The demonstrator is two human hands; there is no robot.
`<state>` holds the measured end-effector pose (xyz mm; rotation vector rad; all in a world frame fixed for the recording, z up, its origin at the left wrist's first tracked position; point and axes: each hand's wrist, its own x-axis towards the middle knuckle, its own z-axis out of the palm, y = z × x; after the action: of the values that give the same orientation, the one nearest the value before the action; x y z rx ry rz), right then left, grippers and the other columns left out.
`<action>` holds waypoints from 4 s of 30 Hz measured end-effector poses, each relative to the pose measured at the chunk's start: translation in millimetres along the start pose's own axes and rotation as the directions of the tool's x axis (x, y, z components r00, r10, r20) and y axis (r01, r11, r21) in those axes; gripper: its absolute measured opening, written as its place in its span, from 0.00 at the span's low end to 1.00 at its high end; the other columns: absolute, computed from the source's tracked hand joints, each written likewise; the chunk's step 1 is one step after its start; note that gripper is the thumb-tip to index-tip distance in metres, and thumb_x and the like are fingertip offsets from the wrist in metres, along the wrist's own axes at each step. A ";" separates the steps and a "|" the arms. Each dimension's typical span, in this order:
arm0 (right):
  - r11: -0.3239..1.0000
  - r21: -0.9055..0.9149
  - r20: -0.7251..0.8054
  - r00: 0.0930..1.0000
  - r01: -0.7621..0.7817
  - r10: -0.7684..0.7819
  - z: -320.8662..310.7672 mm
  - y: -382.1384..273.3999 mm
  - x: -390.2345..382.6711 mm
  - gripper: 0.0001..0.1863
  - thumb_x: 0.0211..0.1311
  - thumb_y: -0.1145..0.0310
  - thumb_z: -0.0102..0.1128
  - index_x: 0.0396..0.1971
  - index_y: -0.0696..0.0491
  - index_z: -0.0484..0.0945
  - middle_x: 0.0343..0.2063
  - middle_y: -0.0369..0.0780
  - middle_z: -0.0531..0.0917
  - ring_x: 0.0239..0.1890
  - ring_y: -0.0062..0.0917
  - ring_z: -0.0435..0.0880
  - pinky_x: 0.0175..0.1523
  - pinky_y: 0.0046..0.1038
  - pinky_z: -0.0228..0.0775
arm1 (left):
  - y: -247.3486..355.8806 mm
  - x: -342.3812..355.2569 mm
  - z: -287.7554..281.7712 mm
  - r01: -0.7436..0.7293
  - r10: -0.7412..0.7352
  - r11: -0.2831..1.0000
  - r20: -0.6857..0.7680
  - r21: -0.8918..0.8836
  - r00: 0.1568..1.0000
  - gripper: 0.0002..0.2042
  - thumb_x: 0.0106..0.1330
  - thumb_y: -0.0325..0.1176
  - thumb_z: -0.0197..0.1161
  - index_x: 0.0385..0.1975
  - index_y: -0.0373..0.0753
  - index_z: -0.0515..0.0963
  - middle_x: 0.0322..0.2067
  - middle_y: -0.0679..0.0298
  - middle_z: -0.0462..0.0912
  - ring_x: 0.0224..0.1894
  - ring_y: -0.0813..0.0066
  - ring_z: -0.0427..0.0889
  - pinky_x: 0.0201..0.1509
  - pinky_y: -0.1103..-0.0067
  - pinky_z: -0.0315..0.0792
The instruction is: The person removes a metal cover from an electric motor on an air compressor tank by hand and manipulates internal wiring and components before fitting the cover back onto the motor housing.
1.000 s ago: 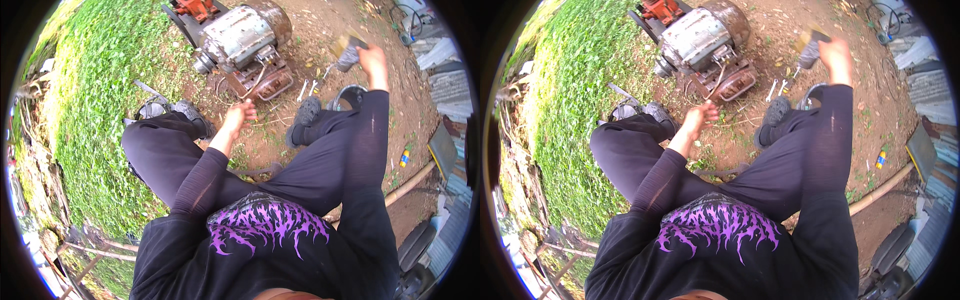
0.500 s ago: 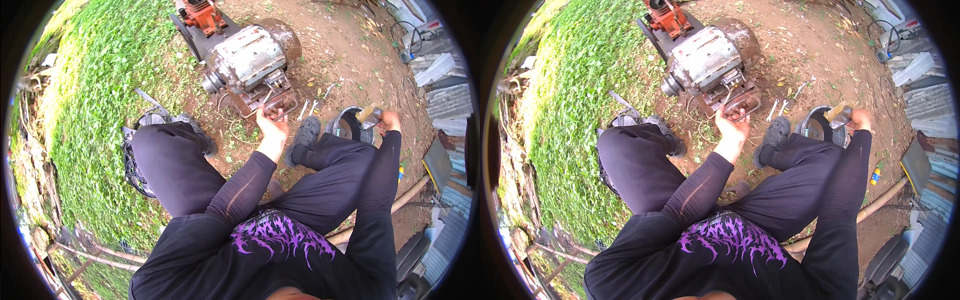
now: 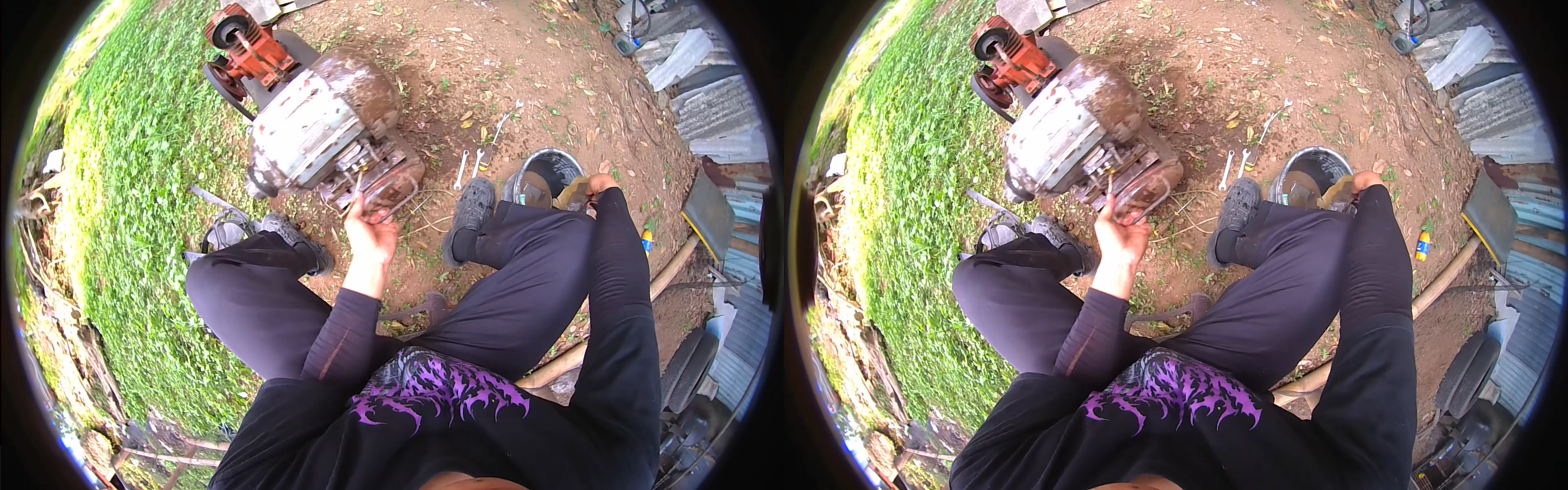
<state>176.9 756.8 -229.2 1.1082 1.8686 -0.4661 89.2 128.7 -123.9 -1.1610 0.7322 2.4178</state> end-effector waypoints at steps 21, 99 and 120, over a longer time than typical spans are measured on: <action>0.941 0.330 -0.062 0.993 -0.077 0.104 2.4 -23.0 -42.8 0.16 0.60 0.74 0.57 0.49 0.57 0.74 0.33 0.47 0.79 0.32 0.37 0.81 0.30 0.46 0.79 | 43.4 7.9 -69.5 0.002 0.001 0.999 -0.062 0.053 0.998 0.06 0.55 0.36 0.55 0.28 0.51 0.65 0.16 0.75 0.60 0.26 0.79 0.67 0.31 0.77 0.60; 0.434 -0.225 0.171 0.474 0.872 -0.864 190.3 -327.6 -430.8 0.20 0.50 0.71 0.58 0.44 0.65 0.74 0.37 0.50 0.82 0.42 0.42 0.83 0.46 0.40 0.74 | 174.5 50.7 -120.4 -0.494 0.513 0.856 -0.352 0.151 0.783 0.18 0.76 0.47 0.39 0.25 0.44 0.63 0.15 0.74 0.55 0.13 0.82 0.50 0.14 0.82 0.47; 0.172 0.737 -0.286 0.533 0.653 -0.797 -25.4 -852.6 -139.4 0.28 0.62 0.53 0.52 0.58 0.54 0.69 0.53 0.42 0.74 0.56 0.31 0.69 0.61 0.42 0.60 | 132.8 69.7 -125.4 -0.581 0.459 0.795 -0.456 -0.172 0.762 0.21 0.71 0.44 0.45 0.56 0.38 0.73 0.51 0.55 0.78 0.48 0.58 0.80 0.53 0.61 0.76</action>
<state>-523.6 251.7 -195.7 0.4610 1.9558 -2.0992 54.9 -45.2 -206.4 -1.8153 0.9316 2.8696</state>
